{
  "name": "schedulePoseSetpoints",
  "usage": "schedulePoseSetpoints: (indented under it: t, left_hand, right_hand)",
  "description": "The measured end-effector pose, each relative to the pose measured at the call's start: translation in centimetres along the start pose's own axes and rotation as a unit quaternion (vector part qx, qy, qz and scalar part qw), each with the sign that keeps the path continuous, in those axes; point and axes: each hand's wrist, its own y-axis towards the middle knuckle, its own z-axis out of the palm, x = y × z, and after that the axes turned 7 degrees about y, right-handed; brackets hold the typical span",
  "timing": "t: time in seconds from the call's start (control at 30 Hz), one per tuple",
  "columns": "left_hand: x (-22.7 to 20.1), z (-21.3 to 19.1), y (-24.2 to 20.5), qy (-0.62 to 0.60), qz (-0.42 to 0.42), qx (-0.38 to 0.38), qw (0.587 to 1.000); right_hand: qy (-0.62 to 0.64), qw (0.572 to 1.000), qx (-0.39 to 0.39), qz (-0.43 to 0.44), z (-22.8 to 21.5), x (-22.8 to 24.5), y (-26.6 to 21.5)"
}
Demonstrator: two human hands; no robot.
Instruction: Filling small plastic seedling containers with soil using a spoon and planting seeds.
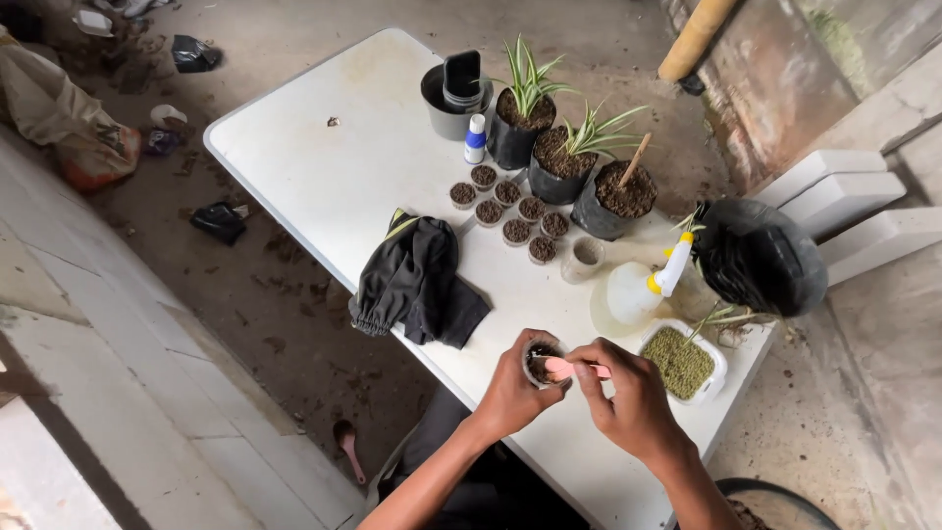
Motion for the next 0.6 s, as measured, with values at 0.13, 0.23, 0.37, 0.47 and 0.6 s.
schedulePoseSetpoints:
  t: [0.13,0.23,0.37,0.47,0.6]
  left_hand:
    - [1.3,1.3,-0.9,0.009,0.023,0.048,0.999]
    - [3.1,3.0,-1.6,0.029,0.024,0.092,0.995]
    - [5.1,4.5,-2.3,0.080,0.068,0.142,0.984]
    - [6.1,4.9,-2.7,0.074,0.088,0.168,0.979]
    - [6.8,5.6,-2.8,0.078,0.119,0.180,0.973]
  right_hand:
    - [0.023,0.999,0.008,0.033,-0.6,1.3,-3.6]
    - [-0.015,0.999,-0.035,-0.007,-0.5,0.8,-7.4]
    - [-0.024,0.996,-0.078,0.028,0.3,1.4,-11.2]
    - [-0.021,0.991,-0.130,0.026,0.9,1.6,-12.9]
    - [-0.028,0.987,-0.138,0.079,1.4,0.6,-14.4]
